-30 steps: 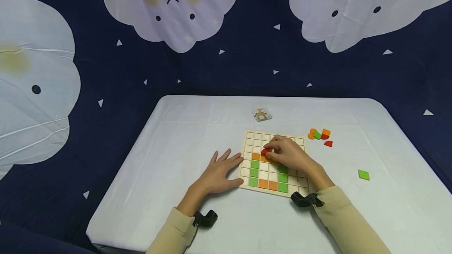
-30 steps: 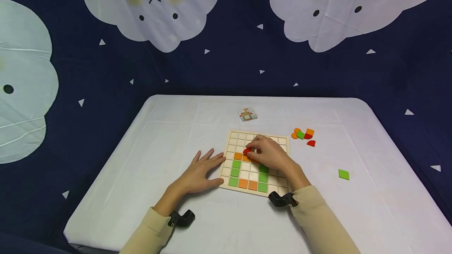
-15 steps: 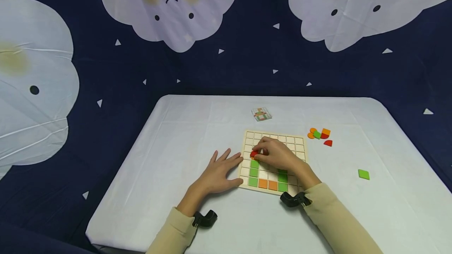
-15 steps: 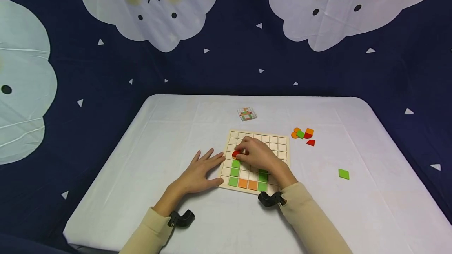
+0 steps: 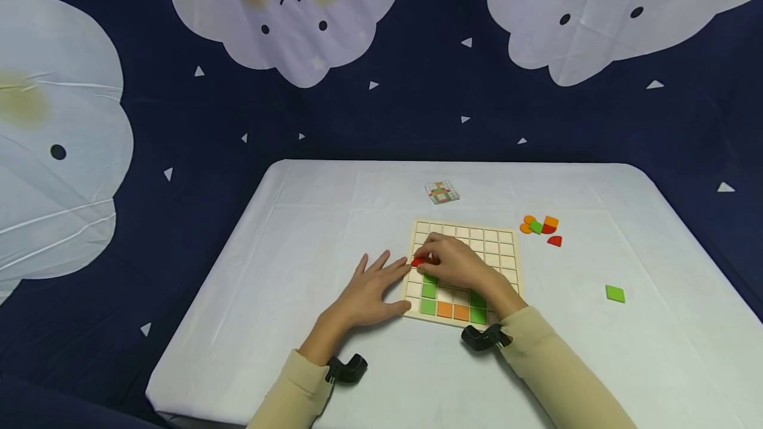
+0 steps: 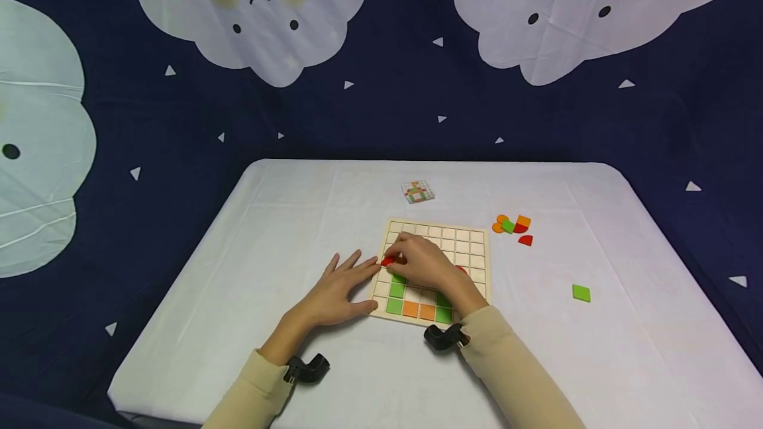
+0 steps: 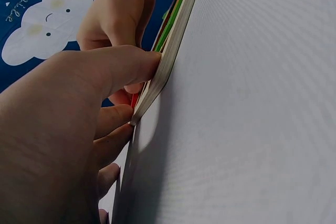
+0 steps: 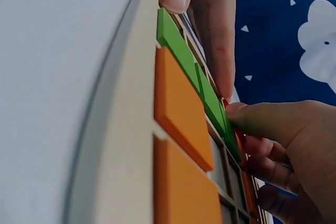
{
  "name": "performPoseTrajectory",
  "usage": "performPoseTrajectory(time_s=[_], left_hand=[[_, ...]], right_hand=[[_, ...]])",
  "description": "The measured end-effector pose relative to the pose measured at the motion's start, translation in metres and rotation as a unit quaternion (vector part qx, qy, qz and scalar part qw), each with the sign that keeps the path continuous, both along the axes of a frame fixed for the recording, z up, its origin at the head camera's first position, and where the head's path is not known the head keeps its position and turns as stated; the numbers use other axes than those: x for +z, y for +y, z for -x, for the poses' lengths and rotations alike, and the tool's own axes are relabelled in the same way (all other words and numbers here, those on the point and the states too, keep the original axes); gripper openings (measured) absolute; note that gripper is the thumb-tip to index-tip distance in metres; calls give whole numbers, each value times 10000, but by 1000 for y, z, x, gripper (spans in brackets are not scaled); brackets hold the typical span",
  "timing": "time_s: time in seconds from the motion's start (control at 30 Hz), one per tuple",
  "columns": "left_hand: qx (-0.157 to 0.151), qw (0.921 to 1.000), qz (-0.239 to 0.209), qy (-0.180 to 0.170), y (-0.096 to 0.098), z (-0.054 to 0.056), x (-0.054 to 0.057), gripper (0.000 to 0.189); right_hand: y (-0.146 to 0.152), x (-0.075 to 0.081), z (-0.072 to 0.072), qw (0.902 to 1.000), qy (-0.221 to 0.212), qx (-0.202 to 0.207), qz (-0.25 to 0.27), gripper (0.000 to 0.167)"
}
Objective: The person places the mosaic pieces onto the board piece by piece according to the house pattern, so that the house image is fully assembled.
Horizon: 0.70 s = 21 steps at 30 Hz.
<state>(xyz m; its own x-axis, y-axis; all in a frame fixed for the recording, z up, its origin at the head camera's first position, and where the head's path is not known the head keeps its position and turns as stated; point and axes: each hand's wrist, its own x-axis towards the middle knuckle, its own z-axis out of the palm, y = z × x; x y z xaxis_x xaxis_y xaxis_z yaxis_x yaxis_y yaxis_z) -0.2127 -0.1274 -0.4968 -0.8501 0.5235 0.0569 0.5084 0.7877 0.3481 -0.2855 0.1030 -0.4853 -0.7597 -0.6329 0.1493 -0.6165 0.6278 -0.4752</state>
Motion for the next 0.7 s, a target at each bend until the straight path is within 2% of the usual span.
performPoseTrajectory(time_s=[0.33,0.7], left_hand=[[-23,10000,-27,17,-1,1,-2,73],[2,10000,-19,21,0,1,0,73]], right_hand=[[-2,-1,0,9999,48,-120,-40,20],[10,1,-1,9996,91,-118,256,19]])
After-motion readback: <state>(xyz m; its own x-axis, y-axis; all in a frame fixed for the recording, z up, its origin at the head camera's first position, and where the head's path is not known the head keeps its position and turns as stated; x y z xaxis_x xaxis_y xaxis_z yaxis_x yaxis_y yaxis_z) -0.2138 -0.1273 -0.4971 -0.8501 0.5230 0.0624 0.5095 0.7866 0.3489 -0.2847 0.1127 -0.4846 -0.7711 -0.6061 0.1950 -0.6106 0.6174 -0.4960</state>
